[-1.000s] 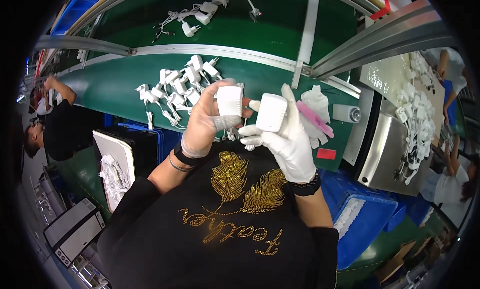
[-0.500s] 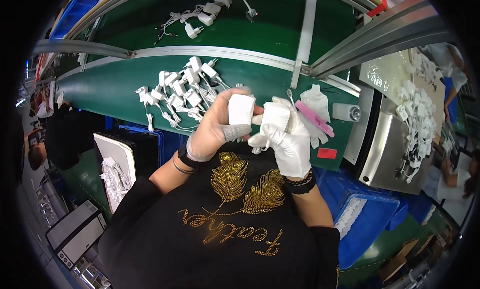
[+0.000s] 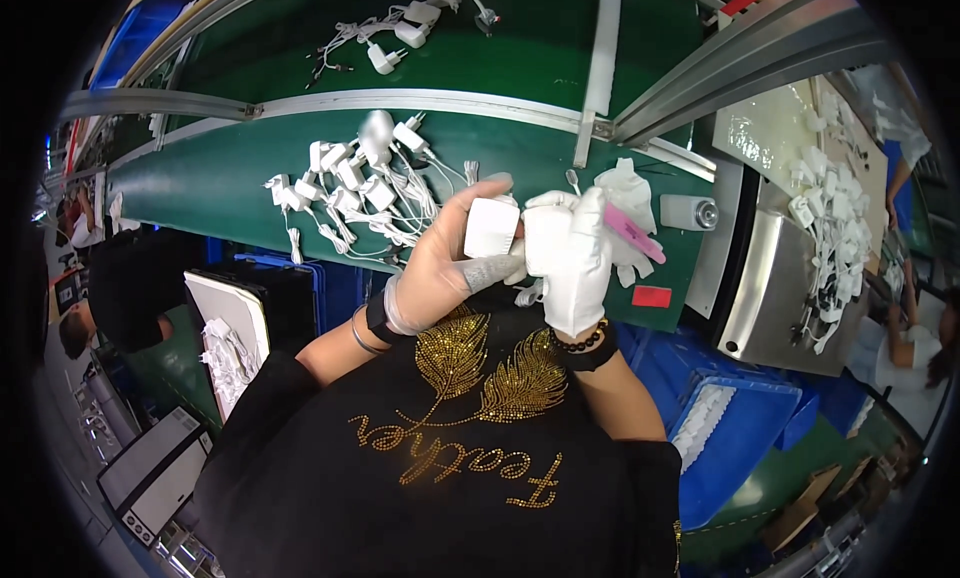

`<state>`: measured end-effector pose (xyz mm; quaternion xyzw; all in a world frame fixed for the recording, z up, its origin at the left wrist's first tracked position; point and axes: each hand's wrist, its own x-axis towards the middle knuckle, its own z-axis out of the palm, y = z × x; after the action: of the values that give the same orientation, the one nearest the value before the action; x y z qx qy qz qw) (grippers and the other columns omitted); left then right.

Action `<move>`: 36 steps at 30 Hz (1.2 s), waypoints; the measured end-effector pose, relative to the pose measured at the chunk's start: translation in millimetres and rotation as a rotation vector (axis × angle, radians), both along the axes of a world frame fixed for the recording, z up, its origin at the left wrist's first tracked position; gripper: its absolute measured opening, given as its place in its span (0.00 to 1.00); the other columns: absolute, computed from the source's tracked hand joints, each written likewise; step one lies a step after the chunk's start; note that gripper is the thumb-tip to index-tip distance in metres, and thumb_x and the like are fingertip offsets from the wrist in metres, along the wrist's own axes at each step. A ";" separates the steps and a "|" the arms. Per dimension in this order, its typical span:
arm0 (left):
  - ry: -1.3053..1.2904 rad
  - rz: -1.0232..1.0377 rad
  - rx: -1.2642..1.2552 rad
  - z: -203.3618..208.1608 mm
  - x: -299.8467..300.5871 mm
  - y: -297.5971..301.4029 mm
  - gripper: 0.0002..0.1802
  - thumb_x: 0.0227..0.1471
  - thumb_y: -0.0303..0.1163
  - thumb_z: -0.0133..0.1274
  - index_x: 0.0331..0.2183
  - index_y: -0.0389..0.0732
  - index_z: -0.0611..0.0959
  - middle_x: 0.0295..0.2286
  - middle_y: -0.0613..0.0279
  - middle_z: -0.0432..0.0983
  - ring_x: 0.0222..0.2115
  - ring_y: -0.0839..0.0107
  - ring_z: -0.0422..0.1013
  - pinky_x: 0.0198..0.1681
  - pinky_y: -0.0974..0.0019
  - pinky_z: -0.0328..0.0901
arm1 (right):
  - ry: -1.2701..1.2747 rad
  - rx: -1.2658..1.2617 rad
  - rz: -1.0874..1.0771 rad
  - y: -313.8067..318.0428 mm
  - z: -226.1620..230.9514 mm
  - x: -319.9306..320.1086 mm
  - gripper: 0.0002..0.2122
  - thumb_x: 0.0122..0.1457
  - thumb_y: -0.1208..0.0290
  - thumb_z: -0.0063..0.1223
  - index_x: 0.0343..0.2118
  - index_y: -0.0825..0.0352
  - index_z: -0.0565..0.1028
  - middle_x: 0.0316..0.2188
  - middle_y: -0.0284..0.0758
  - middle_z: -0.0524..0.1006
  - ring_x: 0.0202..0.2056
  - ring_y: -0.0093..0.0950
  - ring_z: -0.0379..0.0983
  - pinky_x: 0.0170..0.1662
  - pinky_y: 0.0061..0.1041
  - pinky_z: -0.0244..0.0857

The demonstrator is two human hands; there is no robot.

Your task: Manual sorting and packaging of small white electronic power adapter components on a production line.

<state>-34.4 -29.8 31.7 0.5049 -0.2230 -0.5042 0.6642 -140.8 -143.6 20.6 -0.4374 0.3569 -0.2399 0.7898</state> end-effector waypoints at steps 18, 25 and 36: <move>-0.391 0.041 -0.269 -14.4 7.4 8.3 0.33 0.45 0.15 0.57 0.53 0.39 0.65 0.52 0.55 0.66 0.55 0.65 0.63 0.59 0.63 0.57 | -0.058 -0.678 0.248 12.6 -2.4 -12.5 0.35 0.48 0.77 0.66 0.59 0.68 0.60 0.47 0.37 0.71 0.45 0.25 0.71 0.48 0.25 0.67; -0.066 0.117 -0.287 -1.0 9.1 6.3 0.27 0.48 0.17 0.56 0.48 0.41 0.65 0.53 0.50 0.65 0.57 0.58 0.60 0.60 0.57 0.54 | -0.160 -0.402 0.054 6.5 -19.9 -14.8 0.40 0.49 0.69 0.67 0.62 0.69 0.53 0.45 0.39 0.71 0.46 0.29 0.71 0.48 0.26 0.67; -0.517 -0.086 -0.013 -18.4 64.5 -21.7 0.32 0.56 0.43 0.51 0.57 0.39 0.62 0.58 0.47 0.57 0.61 0.54 0.51 0.64 0.55 0.44 | -0.109 -0.225 0.134 2.5 5.2 -0.9 0.46 0.52 0.49 0.60 0.64 0.68 0.46 0.49 0.41 0.67 0.47 0.32 0.69 0.47 0.29 0.69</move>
<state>30.1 -51.5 13.3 0.6027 -0.4099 -0.3847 0.5664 -141.7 -141.1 25.8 -0.5323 0.2545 -0.2485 0.7682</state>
